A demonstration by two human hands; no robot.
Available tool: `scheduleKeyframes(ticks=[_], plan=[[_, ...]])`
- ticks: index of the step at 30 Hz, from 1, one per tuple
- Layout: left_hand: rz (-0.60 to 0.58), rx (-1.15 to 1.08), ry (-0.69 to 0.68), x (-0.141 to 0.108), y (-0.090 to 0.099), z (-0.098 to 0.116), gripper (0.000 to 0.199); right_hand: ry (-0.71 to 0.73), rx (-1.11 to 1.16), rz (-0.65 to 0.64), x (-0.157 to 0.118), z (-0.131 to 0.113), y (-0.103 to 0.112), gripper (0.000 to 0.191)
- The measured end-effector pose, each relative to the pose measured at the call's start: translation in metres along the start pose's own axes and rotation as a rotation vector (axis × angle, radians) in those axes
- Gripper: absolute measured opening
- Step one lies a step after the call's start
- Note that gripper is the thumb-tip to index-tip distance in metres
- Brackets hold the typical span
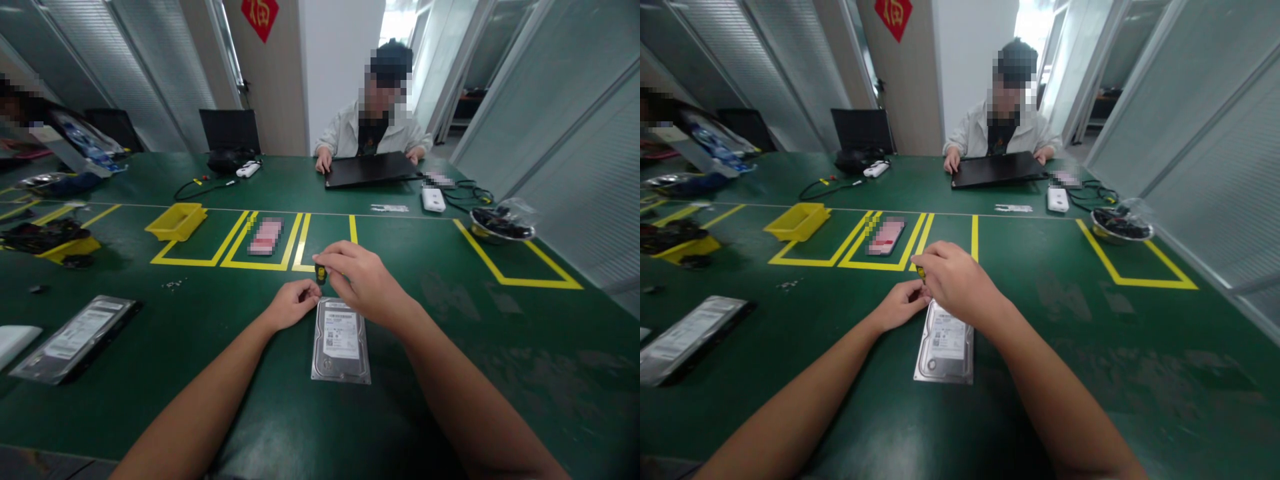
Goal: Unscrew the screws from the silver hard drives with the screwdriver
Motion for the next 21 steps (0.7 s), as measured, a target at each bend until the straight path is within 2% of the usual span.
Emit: scheduleKeyframes(ticks=[10,21], plan=[[0.006,0.0,-0.002,0.0001,-0.0009,-0.0014,0.005,-0.037,-0.007,-0.056,-0.0001,-0.0021,-0.0016,0.035],[0.009,0.037,-0.008,0.0002,-0.0002,-0.0014,0.005,-0.034,-0.039,-0.063,-0.0009,-0.0018,-0.0023,0.033]])
Point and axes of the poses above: each hand's wrist, its own x-axis towards the middle knuckle, its own y-axis out of the back of the hand, z = x × y, the point moved 10 cm from there along x, towards the middle knuckle, and after that the axes turned 2 degrees about -z, right-handed, at the moved point
